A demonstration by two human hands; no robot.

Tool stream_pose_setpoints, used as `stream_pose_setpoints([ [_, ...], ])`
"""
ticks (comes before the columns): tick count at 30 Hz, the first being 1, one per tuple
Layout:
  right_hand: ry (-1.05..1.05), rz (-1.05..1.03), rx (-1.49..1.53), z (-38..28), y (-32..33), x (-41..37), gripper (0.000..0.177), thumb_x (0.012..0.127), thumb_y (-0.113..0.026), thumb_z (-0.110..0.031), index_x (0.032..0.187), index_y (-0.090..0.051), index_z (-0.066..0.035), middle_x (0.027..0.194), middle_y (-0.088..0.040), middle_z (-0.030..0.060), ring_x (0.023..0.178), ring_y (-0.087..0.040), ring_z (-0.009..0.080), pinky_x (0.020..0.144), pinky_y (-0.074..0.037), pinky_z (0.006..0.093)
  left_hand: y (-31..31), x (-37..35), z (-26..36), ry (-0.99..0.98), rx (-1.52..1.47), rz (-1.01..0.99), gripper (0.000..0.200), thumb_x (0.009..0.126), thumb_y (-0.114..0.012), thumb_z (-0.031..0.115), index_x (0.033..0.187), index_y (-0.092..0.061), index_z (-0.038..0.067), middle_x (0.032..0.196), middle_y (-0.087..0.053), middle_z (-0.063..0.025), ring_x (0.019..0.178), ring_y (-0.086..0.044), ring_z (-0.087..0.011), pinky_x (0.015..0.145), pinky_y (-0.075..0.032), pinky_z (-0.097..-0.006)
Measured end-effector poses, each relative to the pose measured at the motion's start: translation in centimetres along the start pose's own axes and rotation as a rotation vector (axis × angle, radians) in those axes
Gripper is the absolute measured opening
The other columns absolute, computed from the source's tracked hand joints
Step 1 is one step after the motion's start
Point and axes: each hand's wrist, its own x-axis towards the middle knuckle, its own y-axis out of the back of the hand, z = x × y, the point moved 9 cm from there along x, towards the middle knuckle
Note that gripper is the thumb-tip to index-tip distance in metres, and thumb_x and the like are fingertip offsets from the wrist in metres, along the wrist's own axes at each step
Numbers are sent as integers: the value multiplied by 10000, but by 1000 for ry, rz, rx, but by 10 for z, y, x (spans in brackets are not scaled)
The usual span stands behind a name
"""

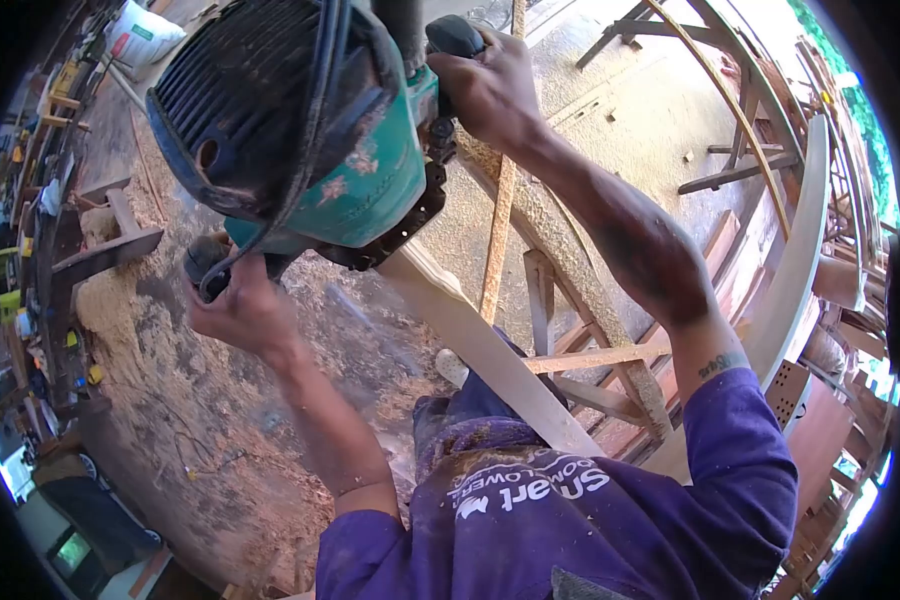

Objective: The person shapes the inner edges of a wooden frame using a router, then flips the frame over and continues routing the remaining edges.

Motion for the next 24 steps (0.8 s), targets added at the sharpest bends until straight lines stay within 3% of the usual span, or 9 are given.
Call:
stream_pose_setpoints([
  [5, 116, -9, -143, 10, -14, 14, 146, 751, -587, -164, 735, -543, -25, 626, -531, 96, 556, -519, 198, 565, -442, 344, -5, 14, 2, -67, 5, -29, 281, 719, -757, 114, 847, -609, -87, 768, -623, -75, 665, -567, -137, 628, -467, -255],
  [7, 515, 99, -447, -17, -21, 9, 128, 746, -580, -152, 745, -581, -24, 660, -583, 121, 577, -568, 265, 583, -474, 362, -5, 21, -8, -71, -24, -33, 279, 724, -758, 111, 850, -609, -88, 769, -625, -75, 665, -564, -138, 625, -460, -249],
  [8, 514, 100, -447, -26, -20, 9, 128, 746, -580, -152, 745, -581, -24, 660, -583, 121, 577, -568, 265, 583, -474, 362, -5, 24, -11, -74, -53, -34, 276, 729, -758, 108, 852, -609, -89, 770, -626, -75, 664, -562, -138, 622, -453, -243],
  [10, -8, 18, 30, -8, -11, 22, 237, 736, -599, -231, 774, -651, -3, 761, -656, 178, 687, -640, 349, 658, -527, 390, -9, 27, -7, -69, -51, -34, 281, 727, -759, 110, 856, -612, -92, 773, -628, -77, 669, -562, -137, 626, -452, -245],
  [13, 64, -74, -211, -11, -18, 33, 143, 747, -559, -186, 721, -550, -46, 642, -532, 153, 653, -571, 333, 608, -424, 452, -8, 37, -16, -80, -39, -37, 272, 721, -755, 108, 852, -620, -88, 773, -631, -78, 669, -562, -134, 630, -455, -252],
  [14, -286, -67, -26, -11, -11, 30, 167, 745, -555, -193, 718, -542, -29, 633, -513, 153, 646, -561, 335, 611, -417, 454, -8, 40, -19, -94, -27, -39, 258, 718, -751, 104, 845, -626, -83, 771, -633, -77, 664, -562, -132, 631, -458, -258],
  [18, -292, -77, 38, 4, -20, 38, 168, 750, -553, -187, 703, -546, -25, 681, -533, 159, 685, -573, 334, 618, -417, 458, -11, 47, -16, -109, -14, -5, 203, 718, -730, 84, 816, -639, -69, 759, -645, -78, 659, -571, -132, 639, -465, -268],
  [20, 429, -44, -496, -30, -38, 40, 149, 723, -581, -175, 680, -570, -33, 738, -559, 154, 718, -588, 329, 623, -431, 454, -15, 51, -16, -98, -27, -35, 158, 717, -708, 63, 792, -647, -62, 743, -655, -74, 652, -577, -134, 633, -467, -270],
  [24, 227, -21, -285, -9, -38, 54, 110, 685, -608, -176, 664, -602, -68, 773, -581, 141, 732, -600, 328, 622, -442, 461, -17, 62, -20, -142, 118, -71, 166, 719, -701, 58, 813, -653, -70, 740, -660, -70, 655, -582, -129, 628, -467, -270],
])
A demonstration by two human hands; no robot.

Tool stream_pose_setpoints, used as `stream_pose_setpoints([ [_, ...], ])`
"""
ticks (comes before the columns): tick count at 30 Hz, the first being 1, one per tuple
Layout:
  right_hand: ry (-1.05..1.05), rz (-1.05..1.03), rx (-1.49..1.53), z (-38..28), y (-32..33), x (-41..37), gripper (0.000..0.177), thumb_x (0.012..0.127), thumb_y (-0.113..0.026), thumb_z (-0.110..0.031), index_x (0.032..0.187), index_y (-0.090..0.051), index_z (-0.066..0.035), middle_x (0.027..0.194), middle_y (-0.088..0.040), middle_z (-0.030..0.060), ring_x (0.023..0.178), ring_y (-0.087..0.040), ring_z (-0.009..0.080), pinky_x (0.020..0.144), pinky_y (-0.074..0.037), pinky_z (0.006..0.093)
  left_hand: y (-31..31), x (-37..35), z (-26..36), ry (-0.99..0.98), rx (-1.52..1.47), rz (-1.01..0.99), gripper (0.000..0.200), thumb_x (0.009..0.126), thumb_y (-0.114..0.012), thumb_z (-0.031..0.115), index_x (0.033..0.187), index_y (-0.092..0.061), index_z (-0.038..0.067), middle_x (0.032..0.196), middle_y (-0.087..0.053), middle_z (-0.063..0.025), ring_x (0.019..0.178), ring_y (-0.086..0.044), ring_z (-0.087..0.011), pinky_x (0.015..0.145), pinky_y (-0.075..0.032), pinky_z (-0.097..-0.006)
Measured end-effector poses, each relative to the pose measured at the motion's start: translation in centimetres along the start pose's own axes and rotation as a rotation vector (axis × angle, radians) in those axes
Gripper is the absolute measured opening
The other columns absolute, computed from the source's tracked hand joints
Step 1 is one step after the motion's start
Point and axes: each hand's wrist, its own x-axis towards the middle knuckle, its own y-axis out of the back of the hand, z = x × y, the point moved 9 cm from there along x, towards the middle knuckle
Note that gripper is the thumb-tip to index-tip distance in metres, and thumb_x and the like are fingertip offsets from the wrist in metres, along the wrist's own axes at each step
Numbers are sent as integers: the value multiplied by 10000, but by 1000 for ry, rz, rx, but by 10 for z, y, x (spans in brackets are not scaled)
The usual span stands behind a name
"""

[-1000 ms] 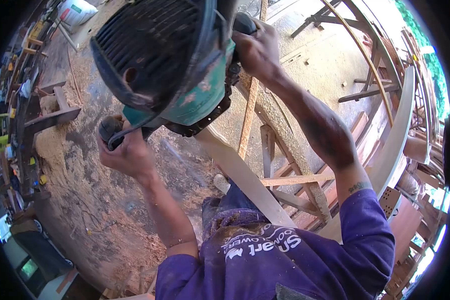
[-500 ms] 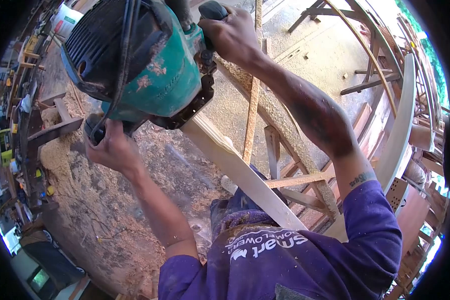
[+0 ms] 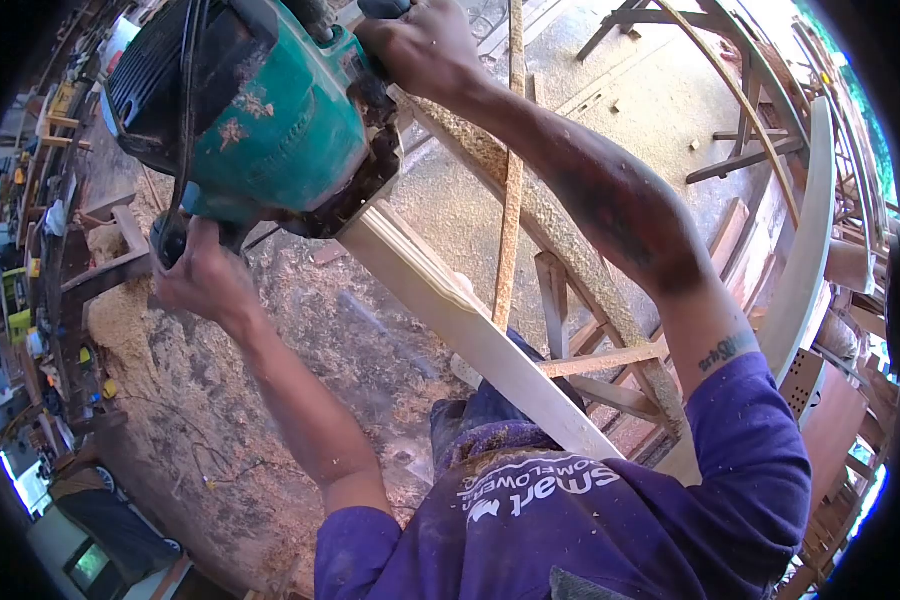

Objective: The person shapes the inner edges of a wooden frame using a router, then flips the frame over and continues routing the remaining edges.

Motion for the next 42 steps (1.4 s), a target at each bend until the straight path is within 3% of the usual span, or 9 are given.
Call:
stream_pose_setpoints([
  [12, 65, -96, -382, -11, -17, 19, 89, 704, -605, -186, 701, -638, -103, 756, -608, 116, 700, -644, 339, 631, -503, 468, -5, 18, -28, 103, -133, 26, 198, 746, -701, 104, 758, -716, -92, 732, -685, -43, 645, -596, -99, 641, -467, -252],
  [14, -372, 33, 265, 13, -3, 19, 144, 729, -593, -224, 751, -659, -99, 728, -630, 131, 710, -650, 345, 643, -498, 465, -6, 23, -31, 101, -138, 22, 201, 748, -683, 102, 770, -715, -95, 737, -690, -46, 650, -597, -100, 635, -463, -257],
  [17, 99, 106, -97, -13, -8, 29, 214, 733, -568, -261, 785, -667, -79, 689, -633, 160, 694, -642, 355, 644, -483, 459, -7, 27, -33, 111, -96, 5, 229, 758, -667, 128, 790, -718, -93, 740, -696, -52, 654, -601, -101, 643, -468, -259],
  [20, -398, 10, 260, 19, -12, 28, 239, 734, -566, -269, 800, -669, -64, 716, -646, 187, 692, -638, 358, 645, -474, 457, -9, 32, -30, 14, 65, -25, 258, 770, -639, 158, 820, -724, -80, 741, -701, -55, 652, -606, -112, 657, -473, -263],
  [24, -378, 28, 338, 22, -18, 33, 225, 736, -570, -245, 789, -662, -47, 736, -648, 196, 696, -640, 352, 648, -479, 452, -12, 40, -33, 2, 106, -31, 276, 771, -621, 180, 845, -733, -61, 734, -701, -61, 654, -614, -136, 659, -483, -282],
  [30, -288, 82, 483, 33, -37, 47, 158, 712, -586, -175, 758, -664, -45, 762, -655, 185, 731, -654, 345, 656, -501, 437, -9, 53, -46, 103, 127, -13, 297, 726, -663, 187, 837, -727, -81, 778, -702, -92, 676, -613, -158, 665, -488, -314],
  [33, 282, 107, -188, -5, -43, 54, 151, 659, -619, -159, 758, -679, -62, 801, -663, 163, 755, -666, 343, 663, -527, 424, -12, 58, -51, 88, 23, -24, 296, 709, -680, 172, 824, -723, -98, 796, -700, -100, 684, -607, -168, 677, -484, -320],
  [39, 235, 159, -145, -10, -37, 57, 177, 630, -642, -178, 766, -691, -76, 813, -668, 134, 741, -673, 349, 650, -541, 424, -13, 62, -51, 118, -88, 61, 287, 694, -690, 145, 817, -712, -113, 796, -688, -107, 681, -608, -182, 671, -484, -331],
  [42, -246, 142, 327, 27, -41, 62, 166, 659, -632, -180, 775, -690, -76, 802, -667, 158, 724, -667, 367, 650, -534, 439, -14, 65, -55, 151, -41, 47, 229, 766, -643, 130, 815, -711, -83, 729, -686, -66, 641, -592, -115, 651, -478, -279],
])
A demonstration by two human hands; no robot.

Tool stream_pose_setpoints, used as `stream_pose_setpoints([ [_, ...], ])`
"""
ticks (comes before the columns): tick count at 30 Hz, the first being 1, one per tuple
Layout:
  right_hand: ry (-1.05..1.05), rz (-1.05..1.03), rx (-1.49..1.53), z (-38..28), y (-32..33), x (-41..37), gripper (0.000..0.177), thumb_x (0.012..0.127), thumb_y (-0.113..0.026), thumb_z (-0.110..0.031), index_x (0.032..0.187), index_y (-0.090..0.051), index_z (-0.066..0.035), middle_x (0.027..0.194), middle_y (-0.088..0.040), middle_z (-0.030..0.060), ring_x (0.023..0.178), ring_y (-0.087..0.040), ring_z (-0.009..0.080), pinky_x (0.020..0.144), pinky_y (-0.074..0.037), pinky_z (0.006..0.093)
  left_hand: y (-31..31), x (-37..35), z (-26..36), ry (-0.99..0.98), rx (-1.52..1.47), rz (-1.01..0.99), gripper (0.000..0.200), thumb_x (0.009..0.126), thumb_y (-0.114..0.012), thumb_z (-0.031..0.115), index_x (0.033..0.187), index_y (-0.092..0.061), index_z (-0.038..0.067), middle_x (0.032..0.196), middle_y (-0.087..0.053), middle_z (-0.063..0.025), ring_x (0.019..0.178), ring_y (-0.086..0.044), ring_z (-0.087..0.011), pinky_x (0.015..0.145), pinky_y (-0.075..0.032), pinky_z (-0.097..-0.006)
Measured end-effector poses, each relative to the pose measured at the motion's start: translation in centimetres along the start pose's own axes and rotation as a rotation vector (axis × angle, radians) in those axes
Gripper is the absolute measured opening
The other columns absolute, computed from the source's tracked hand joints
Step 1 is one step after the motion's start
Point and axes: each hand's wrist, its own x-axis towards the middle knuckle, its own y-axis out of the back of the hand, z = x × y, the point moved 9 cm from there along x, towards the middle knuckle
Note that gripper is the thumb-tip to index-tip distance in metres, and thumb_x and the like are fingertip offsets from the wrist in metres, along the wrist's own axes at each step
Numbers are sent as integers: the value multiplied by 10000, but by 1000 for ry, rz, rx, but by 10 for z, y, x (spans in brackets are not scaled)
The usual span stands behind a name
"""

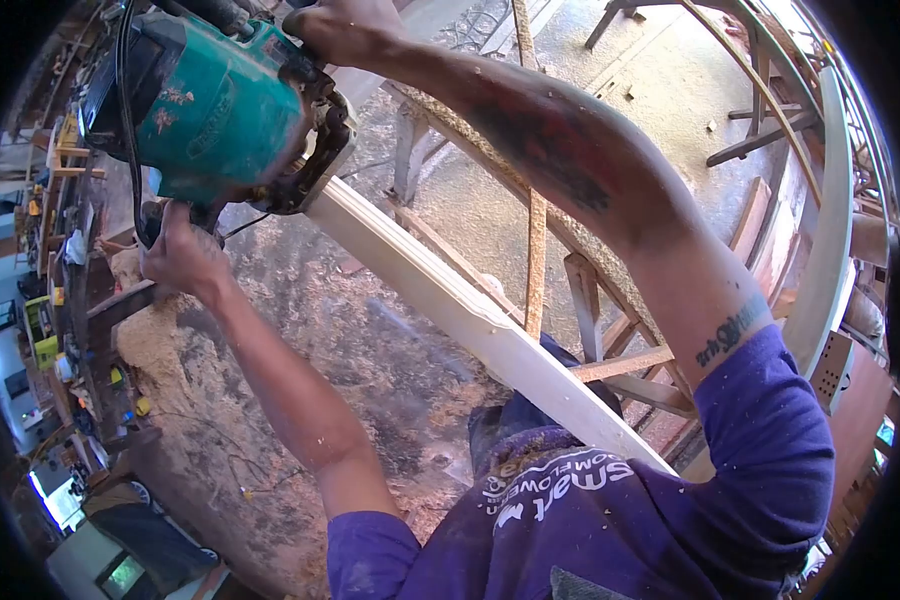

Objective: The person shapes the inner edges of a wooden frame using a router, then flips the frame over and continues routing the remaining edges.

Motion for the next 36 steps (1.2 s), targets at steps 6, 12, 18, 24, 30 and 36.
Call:
stream_pose_setpoints([
  [6, 339, -126, -514, -4, -31, 6, 215, 721, -591, -209, 785, -685, -27, 754, -631, 280, 724, -650, 411, 684, -513, 475, -5, 13, -9, -102, 72, -93, 245, 784, -647, 131, 834, -714, -99, 746, -688, -66, 664, -591, -122, 649, -475, -290],
  [12, -105, 82, -66, 21, -13, 9, 159, 674, -644, -178, 711, -678, -28, 765, -645, 180, 717, -667, 343, 620, -509, 440, -12, 9, 0, -15, -76, -56, 243, 759, -645, 107, 854, -718, -105, 757, -685, -84, 647, -586, -160, 646, -471, -297],
  [18, -39, -16, -211, 26, -37, 20, 414, 727, -567, -385, 843, -684, -6, 859, -642, 272, 835, -640, 447, 773, -528, 478, -5, 22, -1, -27, -1, 74, 292, 668, -700, 72, 767, -642, -197, 765, -655, -176, 649, -592, -203, 599, -483, -361],
  [24, -165, -109, -193, 30, -23, 5, 430, 748, -568, -398, 867, -714, -12, 923, -678, 240, 878, -662, 407, 806, -544, 447, -4, -9, 6, 116, -64, 65, 243, 690, -705, 79, 728, -654, -155, 715, -650, -151, 533, -576, -178, 490, -463, -316],
  [30, -172, -159, -181, 16, 18, -40, 325, 728, -582, -344, 888, -717, -97, 847, -693, 188, 792, -670, 382, 747, -532, 435, 6, -58, 12, 100, -84, 6, 191, 732, -693, 22, 856, -616, -102, 761, -658, -132, 627, -600, -175, 608, -485, -304],
  [36, -261, -169, -103, 13, 56, -82, 263, 717, -597, -265, 869, -680, -68, 769, -668, 189, 747, -666, 357, 704, -520, 439, 15, -92, -9, 83, -94, -1, 209, 722, -685, 24, 881, -599, -81, 776, -638, -98, 641, -588, -166, 609, -494, -313],
])
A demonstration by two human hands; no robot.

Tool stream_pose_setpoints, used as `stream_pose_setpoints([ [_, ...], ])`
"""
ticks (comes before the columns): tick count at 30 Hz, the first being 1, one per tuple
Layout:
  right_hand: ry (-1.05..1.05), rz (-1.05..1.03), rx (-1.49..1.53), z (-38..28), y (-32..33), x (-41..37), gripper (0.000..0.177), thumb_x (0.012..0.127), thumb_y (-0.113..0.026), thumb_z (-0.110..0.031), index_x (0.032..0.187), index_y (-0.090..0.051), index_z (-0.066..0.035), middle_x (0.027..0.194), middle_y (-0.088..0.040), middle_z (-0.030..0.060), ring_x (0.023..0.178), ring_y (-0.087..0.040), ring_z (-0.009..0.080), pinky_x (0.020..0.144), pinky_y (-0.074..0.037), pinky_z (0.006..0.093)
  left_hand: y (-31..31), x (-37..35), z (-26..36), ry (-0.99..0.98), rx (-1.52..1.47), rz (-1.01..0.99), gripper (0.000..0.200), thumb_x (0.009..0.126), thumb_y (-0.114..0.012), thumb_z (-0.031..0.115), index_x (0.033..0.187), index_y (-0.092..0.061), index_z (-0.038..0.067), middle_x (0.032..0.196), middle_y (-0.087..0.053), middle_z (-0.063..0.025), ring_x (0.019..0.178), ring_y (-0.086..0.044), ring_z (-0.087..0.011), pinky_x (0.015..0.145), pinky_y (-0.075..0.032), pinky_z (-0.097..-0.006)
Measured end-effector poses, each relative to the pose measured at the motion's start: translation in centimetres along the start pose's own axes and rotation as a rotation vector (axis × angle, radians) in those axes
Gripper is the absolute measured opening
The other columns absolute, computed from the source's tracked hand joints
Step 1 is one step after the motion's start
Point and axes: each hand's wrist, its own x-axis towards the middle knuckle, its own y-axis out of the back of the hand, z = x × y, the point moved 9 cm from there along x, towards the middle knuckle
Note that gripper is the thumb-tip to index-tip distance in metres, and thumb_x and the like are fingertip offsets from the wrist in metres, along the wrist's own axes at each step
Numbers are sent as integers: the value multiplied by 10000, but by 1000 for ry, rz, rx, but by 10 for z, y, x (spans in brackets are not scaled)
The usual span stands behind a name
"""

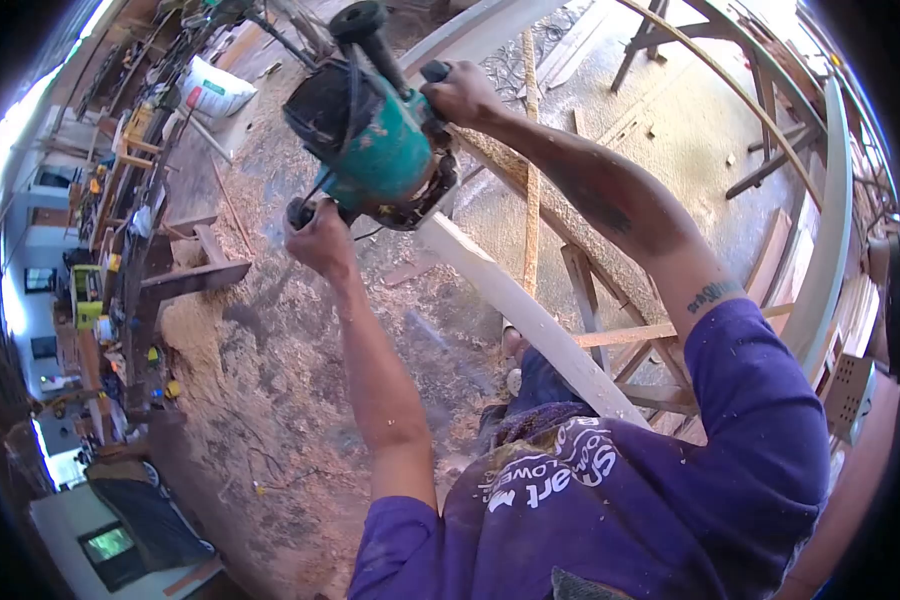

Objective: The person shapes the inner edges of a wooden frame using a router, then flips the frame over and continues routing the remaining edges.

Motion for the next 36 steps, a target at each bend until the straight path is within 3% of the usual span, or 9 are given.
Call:
stream_pose_setpoints([
  [5, 157, 5, -103, 3, 17, -31, 215, 750, -605, -235, 828, -634, -37, 714, -651, 171, 651, -630, 325, 643, -511, 417, 3, -45, 36, 31, -6, -6, 79, 733, -638, 5, 744, -590, -56, 745, -634, -85, 606, -588, -150, 565, -509, -315],
  [7, 216, -8, -183, 4, 22, -44, 199, 760, -609, -227, 819, -622, -37, 701, -644, 160, 624, -615, 307, 624, -506, 406, 8, -62, 46, 28, 133, -29, 209, 704, -681, 73, 811, -569, -68, 715, -612, -91, 615, -562, -161, 592, -488, -322],
  [9, 25, 30, 8, 21, 34, -56, 158, 780, -600, -192, 801, -613, -37, 689, -628, 144, 595, -594, 249, 598, -498, 385, 11, -74, 43, 63, 100, -37, 212, 700, -678, 81, 807, -567, -64, 685, -603, -81, 600, -555, -160, 587, -483, -323],
  [18, -109, -13, 146, 29, 57, -103, 98, 820, -564, -107, 844, -615, -26, 661, -622, 82, 598, -571, 160, 568, -486, 328, 24, -124, 82, -23, 232, -8, 219, 699, -707, 104, 785, -572, -46, 644, -600, -82, 572, -565, -168, 544, -453, -325],
  [22, 61, 37, 132, 28, 83, -128, 101, 830, -590, -109, 852, -617, -14, 699, -597, 51, 657, -518, 101, 589, -459, 300, 25, -151, 76, -94, 137, 17, 250, 678, -740, 95, 823, -587, -40, 661, -602, -76, 586, -576, -165, 552, -464, -323],
  [31, 292, 77, 24, 27, 114, -172, 138, 809, -567, -112, 870, -624, -1, 710, -601, 128, 645, -561, 186, 634, -472, 346, 34, -198, 94, -81, 231, -55, 226, 699, -716, 94, 837, -590, -34, 650, -600, -59, 562, -562, -151, 556, -472, -324],
  [32, 656, 132, -343, 1, 115, -193, 128, 816, -553, -106, 850, -617, -1, 762, -622, 154, 695, -605, 231, 675, -479, 351, 32, -205, 94, -13, 205, -106, 225, 697, -715, 92, 835, -587, -32, 652, -606, -66, 563, -576, -160, 559, -479, -327],
  [33, 163, 44, 8, 22, 126, -193, 134, 826, -535, -100, 856, -623, -3, 808, -635, 163, 732, -620, 272, 702, -483, 360, 29, -214, 97, 58, 173, -159, 224, 695, -714, 90, 833, -583, -30, 654, -611, -74, 565, -590, -168, 561, -485, -331],
  [36, 334, 57, -137, 29, 139, -215, 158, 820, -520, -111, 862, -617, 6, 807, -637, 173, 732, -619, 267, 699, -490, 370, 31, -232, 113, 1, 165, -150, 212, 687, -701, 97, 818, -586, -26, 649, -604, -74, 575, -586, -171, 572, -483, -332],
])
